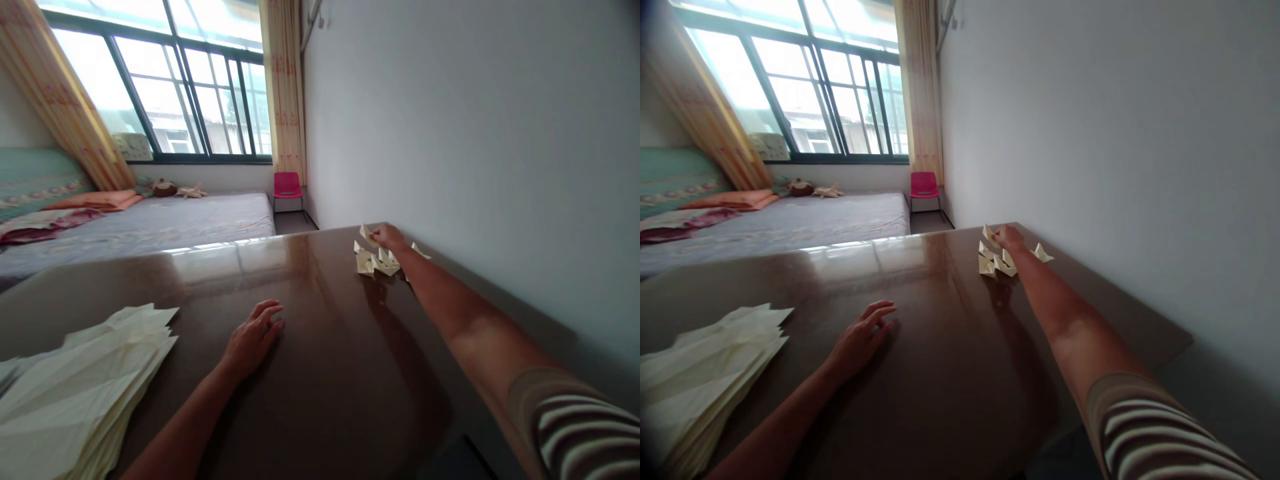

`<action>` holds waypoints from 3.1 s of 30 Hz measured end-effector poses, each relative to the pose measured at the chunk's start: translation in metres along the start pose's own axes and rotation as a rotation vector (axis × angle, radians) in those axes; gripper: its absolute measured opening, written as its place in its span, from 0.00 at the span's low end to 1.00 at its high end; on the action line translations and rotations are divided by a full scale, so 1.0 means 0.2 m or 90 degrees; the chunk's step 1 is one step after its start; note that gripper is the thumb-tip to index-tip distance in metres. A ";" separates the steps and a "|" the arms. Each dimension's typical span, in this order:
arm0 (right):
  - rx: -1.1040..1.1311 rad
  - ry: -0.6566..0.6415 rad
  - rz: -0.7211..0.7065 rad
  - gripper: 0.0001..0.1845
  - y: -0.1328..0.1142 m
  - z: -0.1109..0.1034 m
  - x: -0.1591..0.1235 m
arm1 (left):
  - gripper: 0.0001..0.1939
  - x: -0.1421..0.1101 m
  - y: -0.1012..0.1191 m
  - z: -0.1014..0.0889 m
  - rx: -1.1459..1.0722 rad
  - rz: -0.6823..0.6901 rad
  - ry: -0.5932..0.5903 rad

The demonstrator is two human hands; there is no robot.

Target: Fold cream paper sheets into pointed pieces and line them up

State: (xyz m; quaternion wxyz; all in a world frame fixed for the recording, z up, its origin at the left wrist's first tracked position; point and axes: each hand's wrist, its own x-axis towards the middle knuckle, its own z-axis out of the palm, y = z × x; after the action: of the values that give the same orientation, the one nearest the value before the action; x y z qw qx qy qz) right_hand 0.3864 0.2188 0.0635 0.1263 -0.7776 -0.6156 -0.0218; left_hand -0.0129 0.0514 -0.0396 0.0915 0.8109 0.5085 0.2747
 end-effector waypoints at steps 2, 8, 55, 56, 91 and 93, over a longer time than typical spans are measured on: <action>-0.004 -0.002 0.024 0.19 0.05 0.05 0.08 | 0.17 0.00 -0.01 0.00 -0.003 -0.002 -0.010; -0.034 -0.007 0.065 0.19 0.03 0.22 0.22 | 0.15 0.00 -0.03 -0.01 -0.021 -0.028 -0.023; 0.148 -0.058 -0.538 0.24 -0.68 0.47 -1.15 | 0.18 -0.45 -0.33 -0.68 0.340 -0.578 -0.107; 0.151 -0.056 -0.539 0.23 -0.68 0.47 -1.15 | 0.17 -0.45 -0.32 -0.68 0.345 -0.572 -0.109; 0.540 -0.551 -0.527 0.24 -0.55 0.40 -0.77 | 0.14 -0.21 0.07 -0.20 0.089 0.072 -0.094; 0.511 -0.512 -0.477 0.26 -0.54 0.41 -0.79 | 0.16 -0.20 0.05 -0.20 0.028 0.007 -0.102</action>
State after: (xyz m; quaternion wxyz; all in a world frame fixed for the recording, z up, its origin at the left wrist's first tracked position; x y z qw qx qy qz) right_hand 0.2340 0.1084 -0.0269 0.1503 -0.3526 -0.8026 0.4571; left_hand -0.0399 0.0073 -0.0171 0.1128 0.8347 0.5011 0.1985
